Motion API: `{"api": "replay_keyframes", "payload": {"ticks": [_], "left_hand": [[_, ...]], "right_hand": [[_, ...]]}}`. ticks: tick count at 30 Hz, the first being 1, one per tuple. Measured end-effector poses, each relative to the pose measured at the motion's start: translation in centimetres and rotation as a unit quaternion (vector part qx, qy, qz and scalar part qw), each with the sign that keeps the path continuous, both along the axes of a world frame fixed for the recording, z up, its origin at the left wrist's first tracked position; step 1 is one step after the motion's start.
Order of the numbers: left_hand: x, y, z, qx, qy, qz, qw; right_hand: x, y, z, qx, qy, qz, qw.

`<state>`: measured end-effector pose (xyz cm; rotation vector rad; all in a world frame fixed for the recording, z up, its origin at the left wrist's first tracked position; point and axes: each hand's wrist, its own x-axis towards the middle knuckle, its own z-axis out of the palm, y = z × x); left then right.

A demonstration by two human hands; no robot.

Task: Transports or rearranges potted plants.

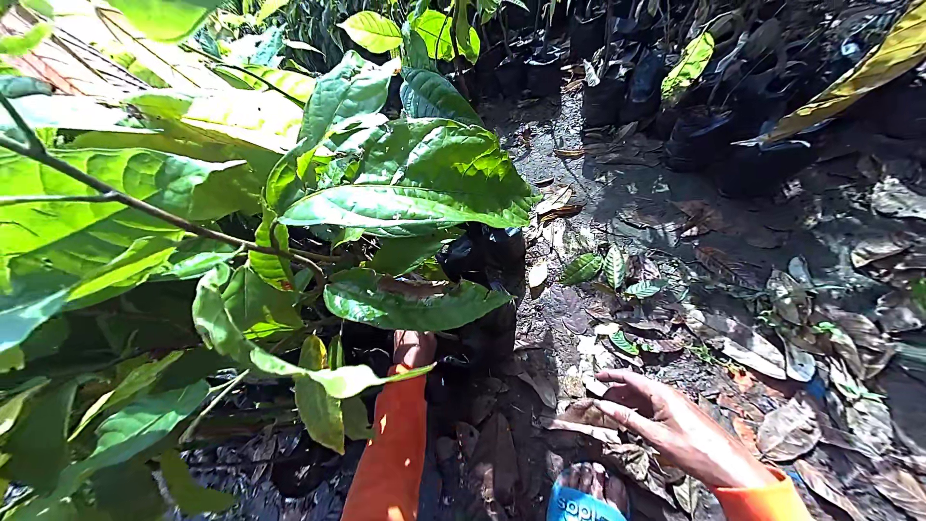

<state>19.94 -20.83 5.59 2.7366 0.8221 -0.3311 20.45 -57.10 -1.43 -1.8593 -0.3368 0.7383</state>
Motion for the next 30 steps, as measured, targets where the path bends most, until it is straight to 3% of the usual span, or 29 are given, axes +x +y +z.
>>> {"api": "replay_keyframes", "payload": {"ticks": [9,18,30], "left_hand": [[0.9,0.7,-1.8,0.01,0.135,-0.04,0.99],[1.6,-0.2,-2.3,-0.05,0.141,-0.061,0.987],[2.0,-0.2,-2.0,-0.01,0.178,-0.068,0.982]], "right_hand": [[0.0,-0.6,-0.3,-0.02,0.016,-0.007,1.0],[0.0,0.4,0.0,-0.014,0.009,0.012,1.0],[0.1,0.1,0.0,-0.022,0.019,0.015,0.999]]}}
